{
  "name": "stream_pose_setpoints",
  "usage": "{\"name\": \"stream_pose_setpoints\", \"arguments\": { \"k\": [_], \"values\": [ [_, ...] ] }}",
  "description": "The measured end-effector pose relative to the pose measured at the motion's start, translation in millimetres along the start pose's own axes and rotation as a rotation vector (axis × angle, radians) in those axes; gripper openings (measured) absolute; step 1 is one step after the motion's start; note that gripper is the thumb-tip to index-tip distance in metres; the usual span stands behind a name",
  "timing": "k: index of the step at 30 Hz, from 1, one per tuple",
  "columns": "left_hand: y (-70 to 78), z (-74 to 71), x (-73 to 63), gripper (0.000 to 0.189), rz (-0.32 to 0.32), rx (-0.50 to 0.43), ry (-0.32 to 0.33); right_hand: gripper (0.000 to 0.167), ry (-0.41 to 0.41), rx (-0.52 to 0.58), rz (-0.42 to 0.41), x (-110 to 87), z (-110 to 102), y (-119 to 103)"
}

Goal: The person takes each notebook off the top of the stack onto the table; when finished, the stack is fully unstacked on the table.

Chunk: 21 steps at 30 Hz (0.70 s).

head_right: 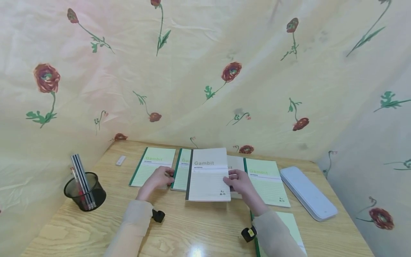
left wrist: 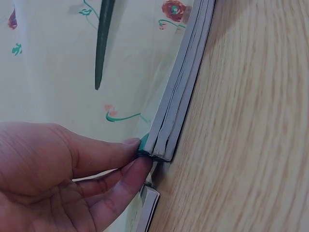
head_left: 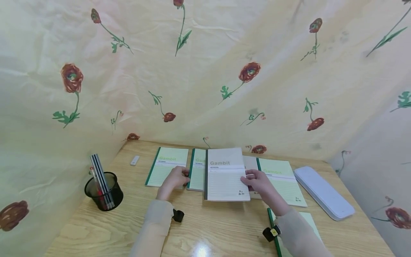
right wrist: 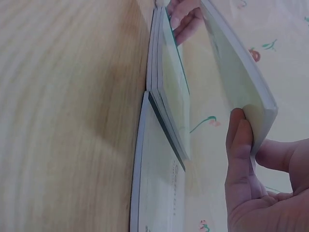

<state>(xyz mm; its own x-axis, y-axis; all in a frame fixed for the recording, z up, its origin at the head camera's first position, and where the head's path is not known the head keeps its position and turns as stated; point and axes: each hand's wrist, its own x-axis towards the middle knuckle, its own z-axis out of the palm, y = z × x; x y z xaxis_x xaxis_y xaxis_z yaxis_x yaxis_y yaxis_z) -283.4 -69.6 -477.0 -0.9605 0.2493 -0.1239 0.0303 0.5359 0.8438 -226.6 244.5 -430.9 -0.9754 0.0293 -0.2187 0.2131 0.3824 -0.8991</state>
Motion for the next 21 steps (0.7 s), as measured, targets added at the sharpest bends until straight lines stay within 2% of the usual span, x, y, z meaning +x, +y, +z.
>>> {"name": "stream_pose_setpoints", "arguments": {
  "k": [15,21],
  "values": [
    [-1.5,-1.1,0.3,0.035,0.005,-0.003,-0.004,0.048,-0.003,0.021,0.041,-38.7,-18.8,19.7],
    [-1.6,-0.3,0.5,0.035,0.0,-0.012,-0.004,0.056,-0.004,0.042,0.105,-53.8,-23.8,27.0]
  ]
}}
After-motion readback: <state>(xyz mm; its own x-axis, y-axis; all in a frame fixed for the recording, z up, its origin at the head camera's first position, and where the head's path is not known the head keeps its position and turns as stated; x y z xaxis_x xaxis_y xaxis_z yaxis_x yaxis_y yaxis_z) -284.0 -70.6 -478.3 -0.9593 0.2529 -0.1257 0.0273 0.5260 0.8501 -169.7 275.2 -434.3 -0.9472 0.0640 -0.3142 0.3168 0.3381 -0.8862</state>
